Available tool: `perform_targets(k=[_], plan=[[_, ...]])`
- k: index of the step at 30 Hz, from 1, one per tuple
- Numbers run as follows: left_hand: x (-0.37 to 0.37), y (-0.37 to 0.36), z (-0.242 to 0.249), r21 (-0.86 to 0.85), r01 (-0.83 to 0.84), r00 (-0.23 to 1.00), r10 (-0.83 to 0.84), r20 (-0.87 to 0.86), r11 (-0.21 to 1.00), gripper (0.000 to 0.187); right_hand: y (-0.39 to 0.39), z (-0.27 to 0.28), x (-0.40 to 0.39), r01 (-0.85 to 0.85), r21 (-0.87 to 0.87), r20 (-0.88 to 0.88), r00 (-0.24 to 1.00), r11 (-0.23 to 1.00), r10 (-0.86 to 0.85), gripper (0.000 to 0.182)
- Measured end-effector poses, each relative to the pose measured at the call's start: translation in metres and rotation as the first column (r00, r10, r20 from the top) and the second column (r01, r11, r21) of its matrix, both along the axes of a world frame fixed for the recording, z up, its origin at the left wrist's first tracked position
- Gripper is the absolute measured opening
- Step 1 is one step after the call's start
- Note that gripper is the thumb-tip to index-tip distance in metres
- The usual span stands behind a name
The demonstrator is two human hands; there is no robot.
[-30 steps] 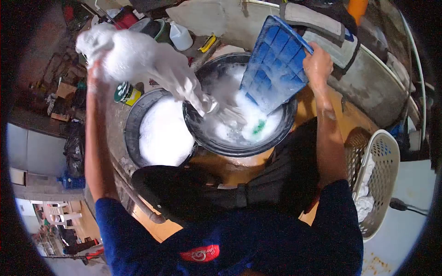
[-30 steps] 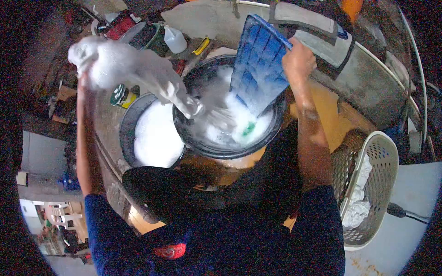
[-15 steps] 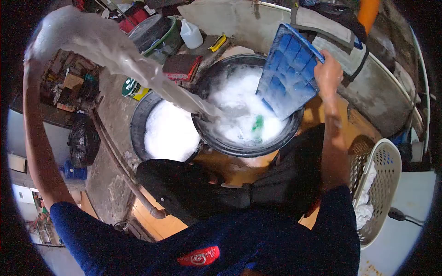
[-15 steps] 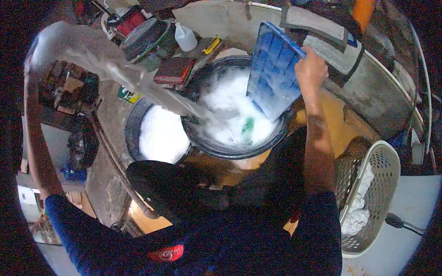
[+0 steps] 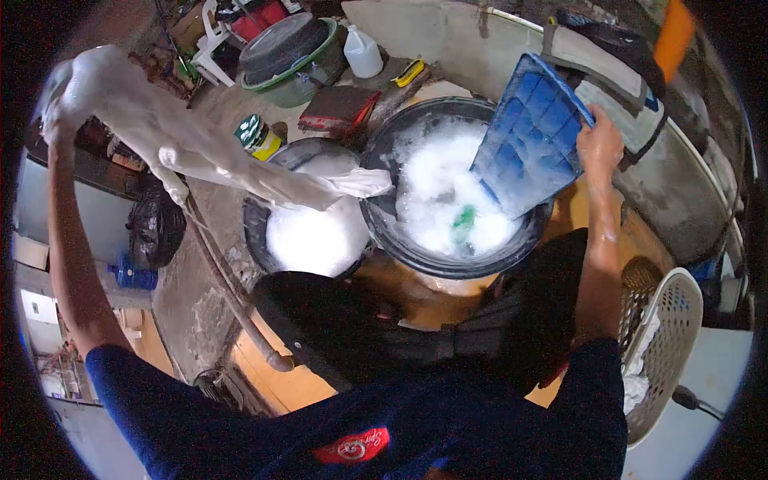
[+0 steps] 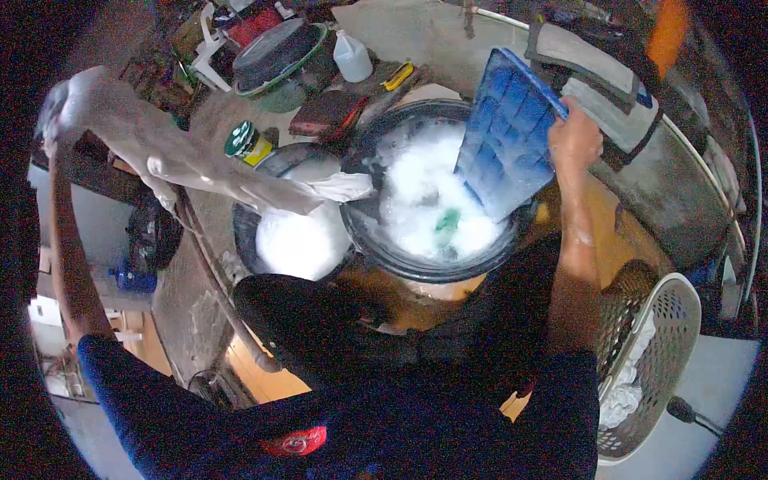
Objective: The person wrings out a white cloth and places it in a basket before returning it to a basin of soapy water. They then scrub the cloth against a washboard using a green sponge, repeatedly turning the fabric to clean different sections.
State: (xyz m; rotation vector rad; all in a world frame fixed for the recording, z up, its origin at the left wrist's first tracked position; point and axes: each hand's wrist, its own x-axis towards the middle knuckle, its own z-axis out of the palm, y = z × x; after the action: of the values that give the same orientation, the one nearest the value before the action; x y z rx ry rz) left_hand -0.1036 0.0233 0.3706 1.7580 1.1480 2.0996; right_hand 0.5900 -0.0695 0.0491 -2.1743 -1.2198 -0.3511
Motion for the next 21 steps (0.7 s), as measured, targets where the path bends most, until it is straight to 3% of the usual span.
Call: perform_targets(k=[5, 9, 12, 13, 16, 18, 19, 21], plan=[[-0.021, 0.023, -0.028, -0.003, 0.026, 0.999, -0.026, 0.033, 1.000, 0.038, 0.005, 0.005, -0.011, -0.031, -0.030, -0.019, 0.999, 0.999, 0.031, 0.028], [-0.042, 0.056, -0.089, -0.030, 0.058, 0.998, -0.057, 0.023, 0.998, 0.037, 0.007, 0.008, -0.020, -0.123, 0.013, -0.010, 0.992, 0.992, 0.123, 0.026], [-0.058, 0.078, -0.162, -0.104, -0.014, 0.992, 0.001, -0.126, 0.994, 0.037, 0.005, 0.013, -0.030, -0.124, 0.001, -0.028, 0.992, 0.992, 0.124, 0.025], [-0.069, 0.086, -0.185, -0.168, -0.152, 0.955, 0.101, -0.277, 0.974, 0.043, 0.004, 0.013, -0.031, -0.143, 0.020, -0.031, 0.989, 0.990, 0.144, 0.025], [-0.103, 0.119, -0.284, -0.202, -0.558, 0.651, 0.273, -0.708, 0.805, 0.060, 0.004, 0.010, -0.033, -0.190, 0.072, -0.030, 0.981, 0.979, 0.192, 0.026], [-0.090, 0.124, -0.352, -0.309, -0.660, 0.651, 0.316, -0.690, 0.685, 0.069, 0.005, 0.007, -0.033, -0.215, 0.092, -0.020, 0.976, 0.972, 0.218, 0.027], [-0.101, 0.135, -0.403, -0.372, -0.588, 0.735, 0.281, -0.617, 0.718, 0.072, 0.004, 0.005, -0.036, -0.279, 0.166, 0.001, 0.959, 0.946, 0.283, 0.030], [-0.081, 0.123, -0.441, -0.461, -0.554, 0.794, 0.275, -0.541, 0.693, 0.080, 0.002, 0.003, -0.043, -0.405, 0.306, 0.066, 0.912, 0.862, 0.405, 0.035]])
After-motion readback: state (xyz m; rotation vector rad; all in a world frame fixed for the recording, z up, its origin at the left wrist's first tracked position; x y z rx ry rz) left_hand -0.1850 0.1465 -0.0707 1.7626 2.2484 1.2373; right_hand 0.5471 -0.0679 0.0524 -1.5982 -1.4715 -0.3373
